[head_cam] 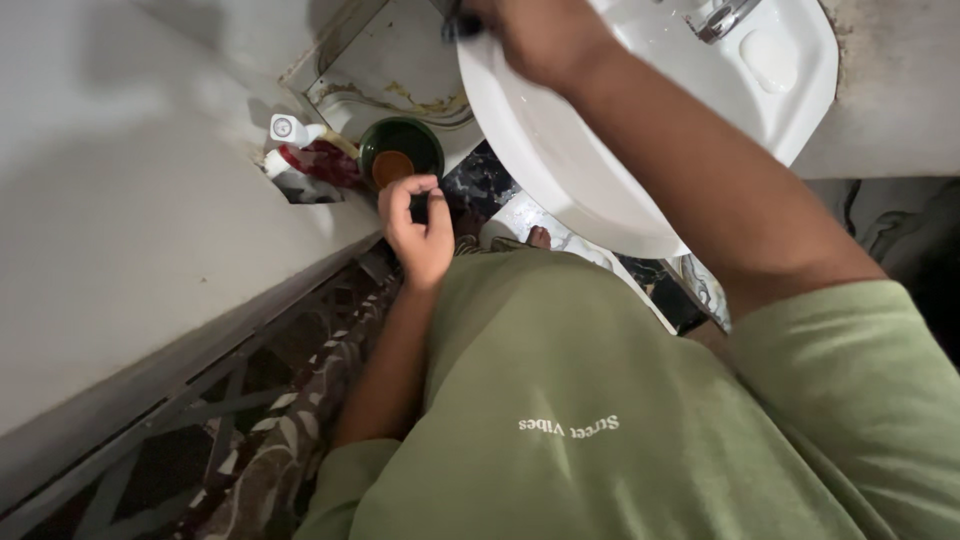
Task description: The person scrubs a white bathroom sink using a dark cloth. They repeatedly wet the cloth under the faucet, scrub the basin and faucet, and wipe the sink surface.
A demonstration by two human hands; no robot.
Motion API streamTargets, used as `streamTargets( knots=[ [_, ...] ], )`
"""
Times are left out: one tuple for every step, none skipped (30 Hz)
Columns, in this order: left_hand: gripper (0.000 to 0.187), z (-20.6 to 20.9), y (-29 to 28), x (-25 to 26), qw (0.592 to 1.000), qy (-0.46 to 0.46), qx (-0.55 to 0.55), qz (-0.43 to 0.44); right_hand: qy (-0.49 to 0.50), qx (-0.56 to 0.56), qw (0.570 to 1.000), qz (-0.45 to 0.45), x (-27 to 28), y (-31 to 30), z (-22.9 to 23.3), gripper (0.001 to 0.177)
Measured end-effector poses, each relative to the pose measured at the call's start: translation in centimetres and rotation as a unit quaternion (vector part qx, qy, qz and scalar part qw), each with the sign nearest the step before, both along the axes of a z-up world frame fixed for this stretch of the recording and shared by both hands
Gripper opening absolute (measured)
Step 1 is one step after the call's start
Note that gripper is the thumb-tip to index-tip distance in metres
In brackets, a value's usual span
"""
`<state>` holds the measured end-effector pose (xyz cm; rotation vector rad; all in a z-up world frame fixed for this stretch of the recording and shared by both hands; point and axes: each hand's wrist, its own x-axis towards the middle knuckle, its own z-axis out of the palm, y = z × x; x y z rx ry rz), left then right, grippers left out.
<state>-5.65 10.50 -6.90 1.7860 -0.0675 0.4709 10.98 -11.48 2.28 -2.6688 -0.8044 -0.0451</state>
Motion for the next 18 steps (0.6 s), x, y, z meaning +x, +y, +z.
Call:
streamTargets(
  knots=[
    [0.019, 0.3, -0.1, 0.2, 1.000, 0.000, -0.004, -0.006, -0.007, 0.022, 0.999, 0.023, -1.7, 0.4, 0.7, 0.031],
    [0.020, 0.5, -0.3, 0.5, 1.000, 0.001, -0.009, -0.012, -0.026, 0.036, 0.998, 0.037, -3.4, 0.6, 1.4, 0.030],
    [0.019, 0.8, -0.5, 0.8, 1.000, -0.001, -0.010, -0.013, -0.044, 0.050, 0.996, 0.051, -5.0, 0.7, 2.0, 0.029],
    [0.019, 1.1, -0.7, 1.2, 1.000, -0.002, -0.010, -0.016, -0.062, 0.064, 0.994, 0.063, -6.6, 0.8, 2.4, 0.027],
    [0.019, 1.3, -0.9, 1.6, 1.000, -0.004, -0.011, -0.018, -0.030, 0.088, 0.994, 0.058, -8.0, 0.6, 2.8, 0.027],
    [0.019, 1.6, -1.3, 2.1, 1.000, -0.013, -0.013, -0.020, 0.001, 0.111, 0.992, 0.051, -9.2, 0.0, 3.1, 0.026],
    [0.020, 1.9, -1.7, 2.5, 0.999, -0.022, -0.016, -0.023, 0.031, 0.135, 0.989, 0.045, -10.5, -0.7, 3.4, 0.026],
    [0.020, 2.2, -2.0, 2.9, 0.999, -0.029, -0.018, -0.025, 0.081, 0.137, 0.987, 0.016, -12.0, -1.7, 3.7, 0.024],
    [0.021, 2.5, -2.4, 3.2, 0.999, -0.028, -0.011, -0.035, 0.131, 0.139, 0.982, -0.012, -13.6, -2.7, 3.9, 0.022],
    [0.021, 2.8, -2.7, 3.5, 0.999, -0.027, -0.005, -0.043, 0.153, 0.152, 0.976, -0.016, -15.2, -3.8, 4.3, 0.026],
    [0.022, 3.2, -3.1, 3.9, 0.998, -0.025, 0.001, -0.052, 0.174, 0.165, 0.971, -0.019, -16.8, -5.0, 4.7, 0.031],
    [0.024, 3.5, -3.5, 4.2, 0.997, -0.041, 0.024, -0.061, 0.181, 0.156, 0.971, -0.025, -18.4, -6.3, 5.2, 0.032],
    [0.026, 3.7, -4.0, 4.5, 0.995, -0.057, 0.047, -0.071, 0.187, 0.146, 0.971, -0.031, -19.9, -7.5, 5.8, 0.034],
    [0.029, 3.9, -4.4, 4.7, 0.992, -0.072, 0.071, -0.081, 0.181, 0.125, 0.974, -0.052, -21.4, -8.5, 6.4, 0.033],
    [0.032, 4.0, -5.0, 4.8, 0.990, -0.068, 0.079, -0.094, 0.175, 0.104, 0.977, -0.072, -22.7, -9.4, 6.9, 0.032],
    [0.034, 4.0, -5.6, 4.8, 0.988, -0.064, 0.088, -0.107, 0.153, 0.087, 0.981, -0.086, -23.8, -10.1, 7.2, 0.033],
    [0.037, 4.0, -6.0, 4.7, 0.986, -0.060, 0.096, -0.120, 0.132, 0.070, 0.984, -0.099, -24.8, -10.8, 7.4, 0.034],
    [0.038, 3.9, -6.2, 4.6, 0.984, -0.053, 0.124, -0.120, 0.110, 0.052, 0.986, -0.113, -25.5, -11.3, 7.5, 0.034]
  ],
)
